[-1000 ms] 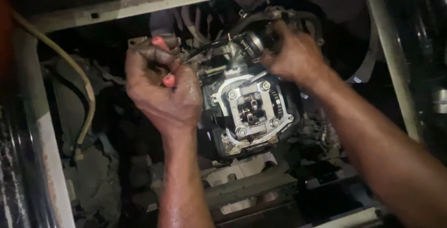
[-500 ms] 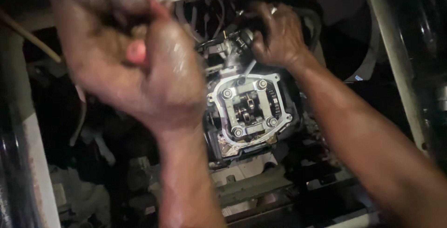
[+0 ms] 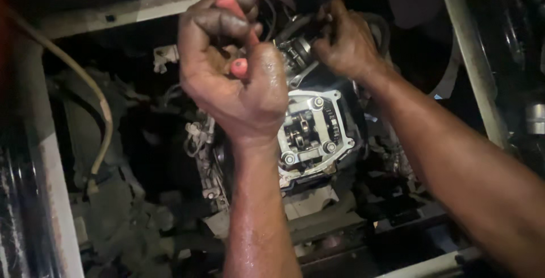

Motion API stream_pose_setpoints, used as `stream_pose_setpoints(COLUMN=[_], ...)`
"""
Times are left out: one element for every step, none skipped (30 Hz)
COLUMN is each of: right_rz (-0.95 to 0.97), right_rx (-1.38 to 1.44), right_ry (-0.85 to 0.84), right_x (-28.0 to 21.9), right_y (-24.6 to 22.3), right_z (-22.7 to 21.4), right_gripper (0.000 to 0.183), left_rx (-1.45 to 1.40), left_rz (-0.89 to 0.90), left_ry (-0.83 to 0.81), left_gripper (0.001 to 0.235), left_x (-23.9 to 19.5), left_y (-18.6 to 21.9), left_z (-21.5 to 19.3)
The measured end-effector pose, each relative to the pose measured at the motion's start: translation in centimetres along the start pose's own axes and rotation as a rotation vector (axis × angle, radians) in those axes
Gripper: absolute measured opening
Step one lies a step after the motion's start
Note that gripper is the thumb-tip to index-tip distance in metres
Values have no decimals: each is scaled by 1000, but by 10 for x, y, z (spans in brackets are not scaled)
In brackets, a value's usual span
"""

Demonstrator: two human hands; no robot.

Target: The person uses a wrench to loosen and remove bolts from a component on a vehicle engine. They then lift the component away from the engine block.

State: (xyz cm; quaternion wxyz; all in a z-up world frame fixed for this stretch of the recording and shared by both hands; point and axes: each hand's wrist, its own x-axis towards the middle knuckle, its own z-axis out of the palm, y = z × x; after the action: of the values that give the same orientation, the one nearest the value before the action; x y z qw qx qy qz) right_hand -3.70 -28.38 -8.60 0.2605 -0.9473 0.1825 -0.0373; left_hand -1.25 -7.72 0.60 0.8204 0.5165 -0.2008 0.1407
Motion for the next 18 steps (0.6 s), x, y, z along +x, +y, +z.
stream_pose_setpoints(right_rz=[-21, -39, -68, -102, -137, -124, -111, -96, -69, -39, -9, 8, 26, 44, 54, 65, 76, -9], right_rx=[-85, -173, -223, -275, -326, -342, -359, -374, -394, -422, -451, -442, -432, -418, -372, -327, -282, -244], right_ry=[17, 28, 35, 46, 57, 69, 80, 91, 86, 84, 81, 84, 88, 89, 75, 62, 48, 75], right_x=[-1, -6, -13, -20, -27, -32, -38, -43, -48, -52, -56, -59, -60, -61, -59, -54, -49, -42], right_y=[-2, -3, -2, -2, -1, -2, -2, -4, -5, -6, -7, -9, -10, -12, -14, -13, -12, -9], right_z=[-3, -5, -7, -11, -13, -13, -13, -12, -10, -11, -12, -13, -14, -13, -12, -11, -10, -8], right_gripper=[65, 65, 70, 76, 81, 78, 76, 73, 73, 73, 73, 73, 73, 73, 73, 73, 73, 72], left_rx=[-20, -25, -30, -21, -23, -20, -28, -39, -51, -74, -89, -100, -102, -104, -106, -114, -114, -113], left_rz=[14, 8, 2, -9, -17, -26, -31, -35, -40, -44, -36, -28, -7, -17, -28, -68, -103, -134], left_ry=[-5, 0, 4, 17, 19, 21, 14, 5, -3, -9, -15, -17, -19, -23, -28, -34, -32, -34], left_gripper=[24, 20, 17, 12, 11, 10, 14, 16, 19, 20, 21, 21, 22, 22, 22, 21, 22, 22], left_x=[2, -1, -2, -3, -3, -4, -4, -4, -4, -5, -4, -4, -4, -5, -4, -7, -8, -9], left_y=[-3, -3, -5, -5, -5, -5, -4, -3, -2, -1, -2, -1, -2, 0, 0, 2, 2, 2], left_z=[0, 0, -1, -2, -2, -4, -5, -5, -5, -2, 2, 5, 10, 11, 12, 13, 14, 13])
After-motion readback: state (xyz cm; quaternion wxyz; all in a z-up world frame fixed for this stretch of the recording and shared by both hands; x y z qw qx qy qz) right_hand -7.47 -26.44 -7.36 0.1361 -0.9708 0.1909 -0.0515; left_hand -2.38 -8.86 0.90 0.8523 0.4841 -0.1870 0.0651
